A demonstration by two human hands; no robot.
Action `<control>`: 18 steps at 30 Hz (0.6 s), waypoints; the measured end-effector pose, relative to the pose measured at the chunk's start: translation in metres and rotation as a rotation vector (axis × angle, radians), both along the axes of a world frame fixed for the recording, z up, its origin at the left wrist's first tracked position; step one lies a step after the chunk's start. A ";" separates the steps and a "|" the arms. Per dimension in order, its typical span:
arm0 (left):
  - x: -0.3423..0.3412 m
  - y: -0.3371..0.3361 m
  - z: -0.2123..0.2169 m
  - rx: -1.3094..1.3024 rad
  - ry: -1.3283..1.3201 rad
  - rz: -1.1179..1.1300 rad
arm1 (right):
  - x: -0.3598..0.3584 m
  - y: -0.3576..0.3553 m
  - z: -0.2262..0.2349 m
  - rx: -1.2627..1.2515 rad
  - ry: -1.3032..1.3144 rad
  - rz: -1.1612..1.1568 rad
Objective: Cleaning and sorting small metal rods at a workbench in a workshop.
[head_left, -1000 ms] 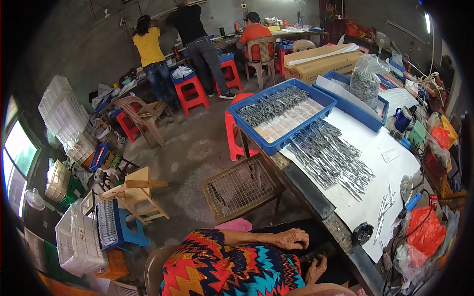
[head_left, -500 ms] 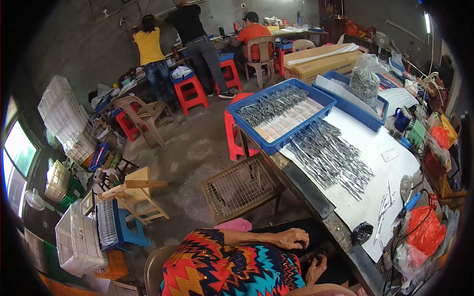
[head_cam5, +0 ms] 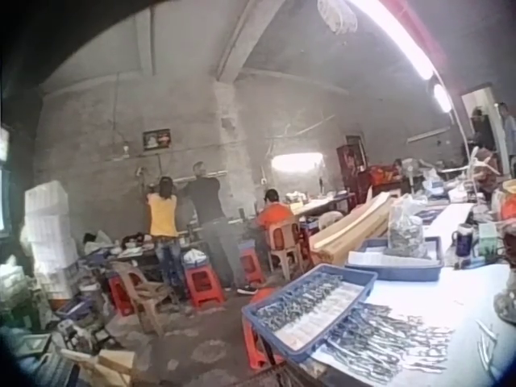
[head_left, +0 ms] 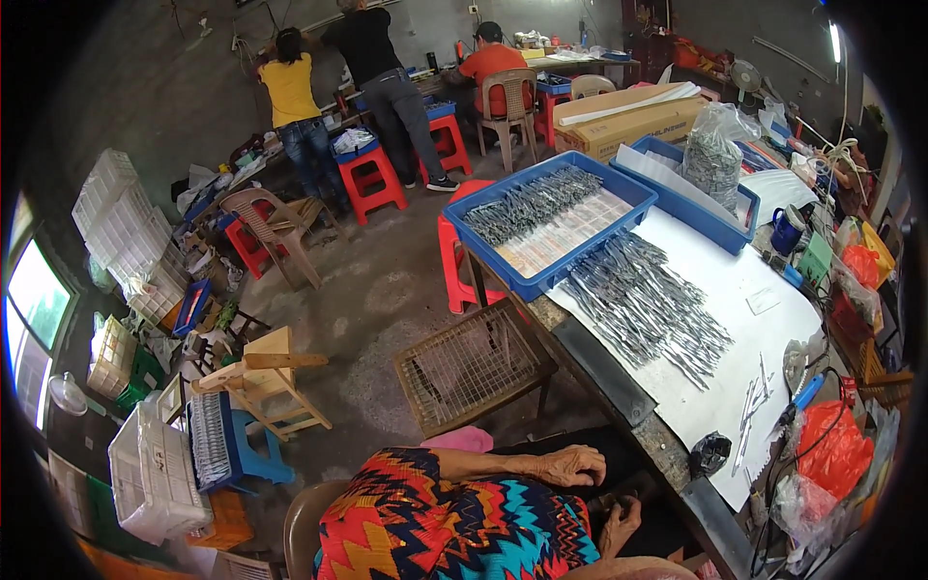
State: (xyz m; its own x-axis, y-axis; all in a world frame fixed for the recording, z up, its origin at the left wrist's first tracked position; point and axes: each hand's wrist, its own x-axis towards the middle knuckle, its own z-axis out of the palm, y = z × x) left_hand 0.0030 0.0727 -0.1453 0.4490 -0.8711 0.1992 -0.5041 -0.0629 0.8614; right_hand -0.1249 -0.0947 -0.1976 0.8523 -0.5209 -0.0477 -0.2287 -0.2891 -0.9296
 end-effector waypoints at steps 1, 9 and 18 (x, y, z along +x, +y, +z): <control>0.000 0.000 0.000 0.000 0.000 -0.002 | 0.000 -0.001 -0.005 0.011 -0.001 -0.006; 0.002 0.000 -0.003 -0.018 -0.021 -0.011 | 0.001 0.000 0.000 -0.058 -0.004 0.012; 0.003 0.001 -0.005 -0.021 -0.043 -0.035 | 0.001 -0.001 -0.008 0.000 -0.032 0.000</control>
